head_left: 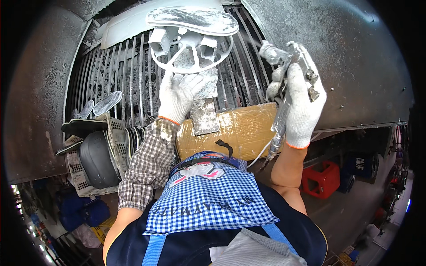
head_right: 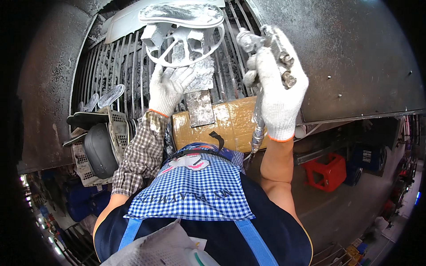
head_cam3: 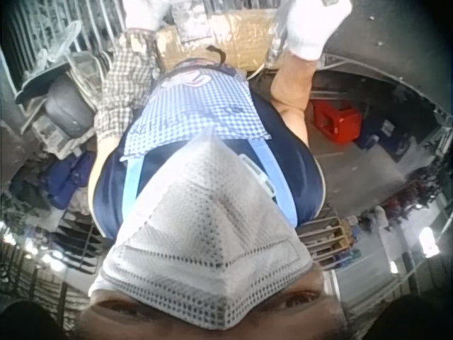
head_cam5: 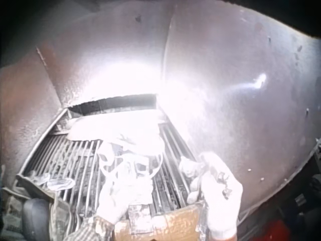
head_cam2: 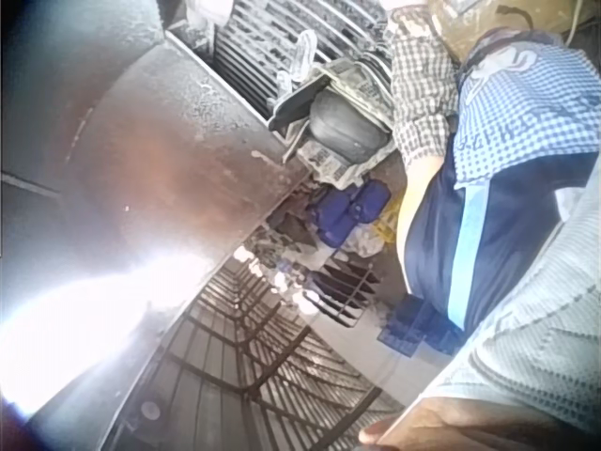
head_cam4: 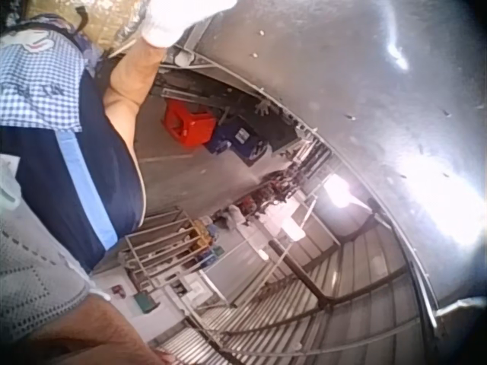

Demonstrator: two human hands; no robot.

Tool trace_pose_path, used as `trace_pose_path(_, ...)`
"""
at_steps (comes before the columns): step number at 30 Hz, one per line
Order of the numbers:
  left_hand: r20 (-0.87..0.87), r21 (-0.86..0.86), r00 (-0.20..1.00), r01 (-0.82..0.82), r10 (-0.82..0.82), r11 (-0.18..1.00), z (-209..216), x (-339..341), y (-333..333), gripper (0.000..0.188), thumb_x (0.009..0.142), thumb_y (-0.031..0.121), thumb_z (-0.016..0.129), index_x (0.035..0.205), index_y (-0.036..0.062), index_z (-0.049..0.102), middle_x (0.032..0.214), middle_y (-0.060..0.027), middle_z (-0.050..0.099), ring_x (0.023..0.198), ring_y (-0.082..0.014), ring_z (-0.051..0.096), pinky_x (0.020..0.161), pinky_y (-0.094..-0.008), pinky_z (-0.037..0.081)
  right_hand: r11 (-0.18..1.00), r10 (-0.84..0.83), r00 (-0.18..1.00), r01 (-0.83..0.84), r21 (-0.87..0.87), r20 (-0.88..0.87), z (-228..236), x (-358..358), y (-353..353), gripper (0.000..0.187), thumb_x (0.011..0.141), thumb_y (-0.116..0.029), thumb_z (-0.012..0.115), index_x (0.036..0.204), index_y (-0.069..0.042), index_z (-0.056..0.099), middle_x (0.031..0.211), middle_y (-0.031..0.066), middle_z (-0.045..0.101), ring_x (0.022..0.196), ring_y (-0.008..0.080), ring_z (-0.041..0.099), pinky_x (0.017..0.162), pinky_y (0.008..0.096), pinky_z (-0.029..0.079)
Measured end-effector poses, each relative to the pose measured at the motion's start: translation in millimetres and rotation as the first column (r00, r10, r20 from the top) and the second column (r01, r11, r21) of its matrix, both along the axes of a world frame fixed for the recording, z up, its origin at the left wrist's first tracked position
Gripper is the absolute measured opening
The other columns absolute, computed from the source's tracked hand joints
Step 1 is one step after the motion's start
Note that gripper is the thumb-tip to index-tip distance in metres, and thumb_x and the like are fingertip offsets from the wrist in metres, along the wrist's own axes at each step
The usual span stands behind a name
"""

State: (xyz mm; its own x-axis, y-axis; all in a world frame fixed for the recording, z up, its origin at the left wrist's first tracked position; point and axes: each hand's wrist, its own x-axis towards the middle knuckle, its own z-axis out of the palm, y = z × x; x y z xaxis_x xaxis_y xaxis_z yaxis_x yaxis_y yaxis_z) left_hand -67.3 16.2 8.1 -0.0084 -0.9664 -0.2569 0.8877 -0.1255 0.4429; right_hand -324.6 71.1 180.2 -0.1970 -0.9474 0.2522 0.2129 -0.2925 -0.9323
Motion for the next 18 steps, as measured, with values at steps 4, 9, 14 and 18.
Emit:
trace_pose_path(4, 0.012, 0.012, 1.000, 0.006, -0.006, 1.000, 6.5, 5.3, -8.9, 0.082, 0.104, 0.053, 0.061, 0.152, -0.0089, 0.038, 0.151, -0.0361, 0.049, 0.142, -0.0520, 0.051, 0.117, -0.0609, 0.047, 1.000, 0.003, 0.999, -0.001, -0.028, 0.046, 4.7, -6.4, -1.4, 0.045, 0.107, -0.007, 0.062, 0.150, 0.005, 0.056, 0.098, 0.0089, 0.074, 0.076, 0.0087, 0.065, 0.064, 0.0239, 0.054)
trace_pose_path(9, -0.035, -0.033, 0.999, -0.003, 0.002, 0.999, 0.3, 20.5, -7.0, 0.080, 0.106, 0.051, 0.057, 0.155, -0.0083, 0.035, 0.155, -0.0355, 0.046, 0.144, -0.0519, 0.049, 0.120, -0.0639, 0.043, 1.000, 0.003, 1.000, -0.003, -0.018, 0.024, 0.0, -15.3, 1.8, 0.044, 0.107, -0.006, 0.062, 0.150, 0.004, 0.056, 0.097, 0.0085, 0.073, 0.072, 0.0084, 0.064, 0.064, 0.0239, 0.054)
trace_pose_path(14, -0.007, -0.065, 1.000, -0.017, 0.016, 0.998, -4.2, 35.7, -8.3, 0.081, 0.108, 0.053, 0.054, 0.155, -0.0097, 0.035, 0.158, -0.0360, 0.045, 0.145, -0.0502, 0.049, 0.120, -0.0638, 0.042, 1.000, 0.027, 0.999, -0.027, 0.010, -0.041, -8.1, -17.0, 5.0, 0.040, 0.109, -0.010, 0.057, 0.146, 0.004, 0.059, 0.096, 0.0112, 0.073, 0.070, 0.0113, 0.066, 0.060, 0.0250, 0.053)
trace_pose_path(18, 0.010, -0.069, 0.999, -0.032, 0.033, 0.997, -5.8, 49.4, -10.4, 0.085, 0.106, 0.051, 0.059, 0.156, -0.0119, 0.031, 0.158, -0.0373, 0.044, 0.146, -0.0510, 0.047, 0.121, -0.0637, 0.041, 0.998, -0.021, 0.999, 0.022, 0.054, -0.027, -12.7, -19.7, 3.2, 0.042, 0.109, -0.009, 0.056, 0.148, 0.006, 0.057, 0.096, 0.0116, 0.073, 0.069, 0.0115, 0.065, 0.062, 0.0253, 0.054)
